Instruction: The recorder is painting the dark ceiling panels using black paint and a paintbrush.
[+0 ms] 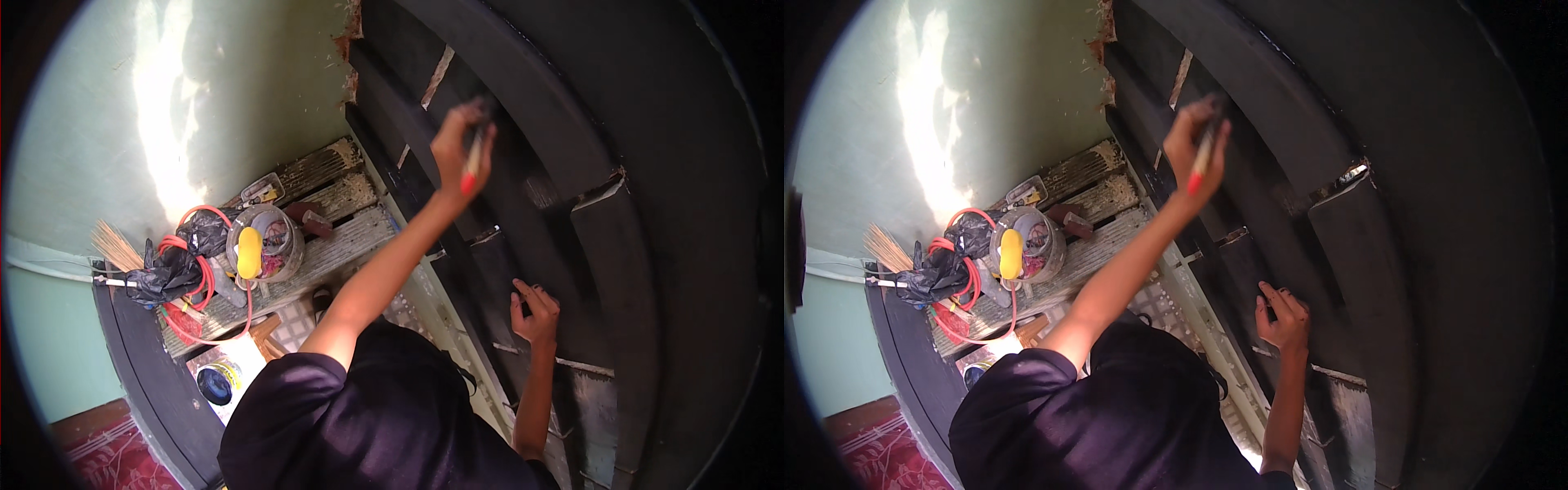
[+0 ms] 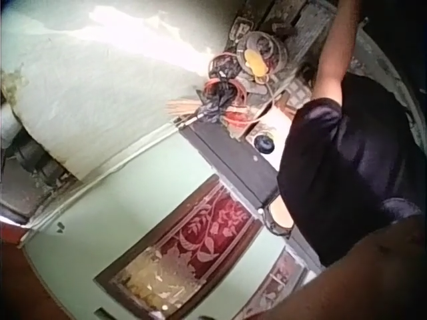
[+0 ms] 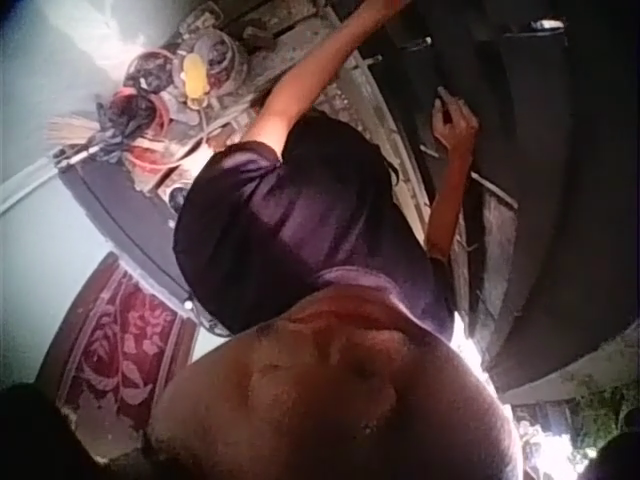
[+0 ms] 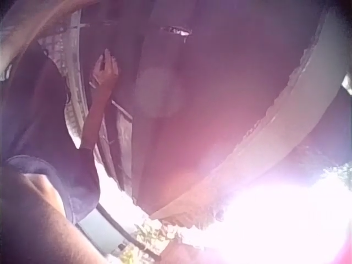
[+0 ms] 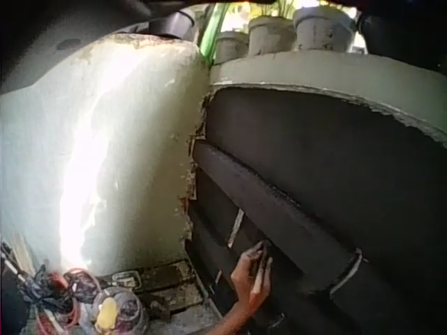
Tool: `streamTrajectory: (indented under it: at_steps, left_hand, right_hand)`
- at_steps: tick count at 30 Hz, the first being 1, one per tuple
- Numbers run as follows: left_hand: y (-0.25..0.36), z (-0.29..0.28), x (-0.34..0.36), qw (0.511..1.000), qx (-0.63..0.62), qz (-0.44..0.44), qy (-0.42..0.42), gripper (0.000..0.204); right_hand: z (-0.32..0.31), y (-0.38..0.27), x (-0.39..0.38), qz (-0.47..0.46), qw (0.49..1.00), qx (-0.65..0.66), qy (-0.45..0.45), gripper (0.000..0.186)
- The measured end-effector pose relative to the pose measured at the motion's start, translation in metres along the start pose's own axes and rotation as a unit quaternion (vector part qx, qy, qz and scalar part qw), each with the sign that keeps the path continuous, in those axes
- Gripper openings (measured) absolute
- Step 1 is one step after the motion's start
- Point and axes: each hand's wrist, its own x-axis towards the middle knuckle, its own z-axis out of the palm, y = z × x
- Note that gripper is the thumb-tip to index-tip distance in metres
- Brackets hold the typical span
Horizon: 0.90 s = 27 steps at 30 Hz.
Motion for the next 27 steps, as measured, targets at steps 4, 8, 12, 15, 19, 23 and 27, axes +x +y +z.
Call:
streamTrajectory:
  at_steps: [4, 8, 12, 15, 19, 23, 27]
  left_hand:
    - [0.049, -0.025, -0.065, 0.990, -0.093, 0.040, -0.102, 0.022]
    - [0.056, -0.043, -0.049, 0.930, -0.248, -0.204, -0.177, 0.020]
    - [0.000, -0.044, -0.003, 0.939, -0.174, -0.263, -0.140, 0.022]
    - [-0.021, -0.057, 0.039, 0.980, -0.080, -0.180, -0.011, 0.022]
    - [-0.054, -0.052, 0.054, 0.989, -0.005, -0.036, 0.141, 0.020]
    - [0.004, -0.019, -0.010, 0.996, -0.038, -0.082, 0.014, 0.015]
    - [0.068, -0.025, -0.108, 0.976, -0.163, -0.104, -0.103, 0.019]
  right_hand:
    - [-0.001, 0.002, 0.000, -0.006, 1.000, -0.025, 0.004, 0.028]
    - [-0.002, 0.003, -0.002, -0.005, 1.000, -0.025, 0.002, 0.028]
    - [0.000, 0.004, 0.001, -0.013, 1.000, -0.021, 0.003, 0.028]
    - [0.000, 0.002, 0.002, -0.003, 1.000, -0.011, 0.002, 0.027]
    - [0.004, 0.000, 0.007, -0.029, 0.999, -0.014, 0.018, 0.027]
    - [-0.001, 0.001, 0.001, 0.002, 1.000, -0.012, 0.008, 0.027]
    - [0.005, 0.003, 0.001, 0.015, 1.000, -0.020, -0.002, 0.027]
